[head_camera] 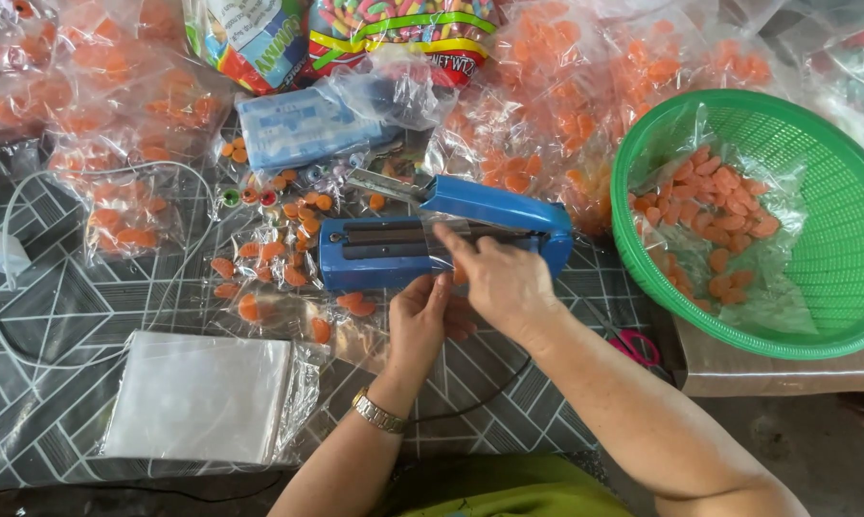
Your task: Manually packaging small orange candies into plastic bags and sealing them with a heat sealer.
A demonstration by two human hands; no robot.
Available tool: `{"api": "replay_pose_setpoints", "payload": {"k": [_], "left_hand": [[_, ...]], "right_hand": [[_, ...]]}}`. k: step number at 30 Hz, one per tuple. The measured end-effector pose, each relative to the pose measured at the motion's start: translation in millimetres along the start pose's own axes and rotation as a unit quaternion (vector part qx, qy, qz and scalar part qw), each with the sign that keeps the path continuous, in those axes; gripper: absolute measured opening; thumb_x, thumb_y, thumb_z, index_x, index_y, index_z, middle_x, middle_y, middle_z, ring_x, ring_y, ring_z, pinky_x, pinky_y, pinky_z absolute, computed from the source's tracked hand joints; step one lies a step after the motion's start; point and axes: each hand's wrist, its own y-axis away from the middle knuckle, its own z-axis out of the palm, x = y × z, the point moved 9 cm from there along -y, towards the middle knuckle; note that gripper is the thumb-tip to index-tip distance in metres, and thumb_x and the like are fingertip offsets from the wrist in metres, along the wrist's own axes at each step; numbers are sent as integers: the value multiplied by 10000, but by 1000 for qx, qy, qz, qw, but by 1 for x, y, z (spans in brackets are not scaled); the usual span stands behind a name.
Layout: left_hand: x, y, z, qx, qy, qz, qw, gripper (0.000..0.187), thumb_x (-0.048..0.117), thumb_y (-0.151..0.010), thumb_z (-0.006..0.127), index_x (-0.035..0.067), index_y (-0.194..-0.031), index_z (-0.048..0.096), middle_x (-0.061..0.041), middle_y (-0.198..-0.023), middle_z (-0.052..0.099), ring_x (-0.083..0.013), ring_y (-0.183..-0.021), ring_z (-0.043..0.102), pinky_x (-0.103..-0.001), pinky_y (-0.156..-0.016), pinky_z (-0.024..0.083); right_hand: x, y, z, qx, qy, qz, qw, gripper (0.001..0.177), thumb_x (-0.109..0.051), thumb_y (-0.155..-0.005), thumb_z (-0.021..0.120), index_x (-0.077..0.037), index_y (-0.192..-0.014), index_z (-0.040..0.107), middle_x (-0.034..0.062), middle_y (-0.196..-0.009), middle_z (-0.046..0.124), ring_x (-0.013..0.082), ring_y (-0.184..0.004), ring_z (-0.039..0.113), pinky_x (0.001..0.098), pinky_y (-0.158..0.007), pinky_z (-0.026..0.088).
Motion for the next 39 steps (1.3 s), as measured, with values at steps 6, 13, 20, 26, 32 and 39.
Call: {"api": "replay_pose_setpoints", "payload": {"k": [6, 13, 20, 26, 32, 39], "left_hand": [[27, 4, 3, 7, -33, -27, 999, 347, 239, -1047, 549, -91, -1072, 655, -285, -769, 751, -318, -521, 725, -382, -427, 612], [87, -12, 18, 4, -253, 62, 965, 301, 243, -1002, 569, 65, -835, 745, -97, -551, 709, -176, -353, 631, -273, -329, 502], [72, -4, 10, -11, -323, 144, 935, 299, 203, -1015, 558, 64, -847, 762, -83, -574, 652, -162, -442, 551, -290, -432, 422], [42, 33, -5, 6, -311, 231, 922, 270, 238, -957, 710, 52, -762, 728, -71, -678, 642, -215, -615, 659, -279, -500, 517], [33, 22, 8, -48, 65, -52, 995, 442, 350, -1015, 578, -14, -1237, 692, -243, -1012, 779, -309, -959, 770, -378, -812, 600], [28, 28, 16, -19, -12, -34, 999, 208, 87, -977, 613, -62, -1062, 731, -217, -881, 801, -300, -695, 782, -370, -691, 682]], "right_hand": [[22, 15, 4, 86, 44, 24, 995, 574, -146, -912, 530, -307, -1461, 568, 32, -747, 668, 237, -558, 713, 380, -481, 591], [31, 26, 2, 141, -138, 21, 980, 658, -58, -877, 574, -299, -1489, 542, 44, -778, 712, 307, -593, 721, 460, -514, 573], [36, 47, 41, 32, -745, 231, 624, 340, -193, -1061, 491, 4, -1208, 726, 226, -912, 784, 347, -816, 786, 459, -687, 653], [30, 66, 61, -1, -789, 236, 568, 201, -67, -878, 772, 33, -1051, 755, 178, -775, 764, 258, -658, 764, 374, -548, 642], [-3, 102, 58, -73, -768, 222, 596, 189, 47, -814, 787, 81, -999, 762, 208, -706, 754, 281, -631, 770, 390, -568, 645], [-15, 121, 40, -223, -639, 189, 712, 203, -162, -824, 816, -48, -976, 742, 55, -853, 821, 138, -791, 791, 257, -800, 633]]}}
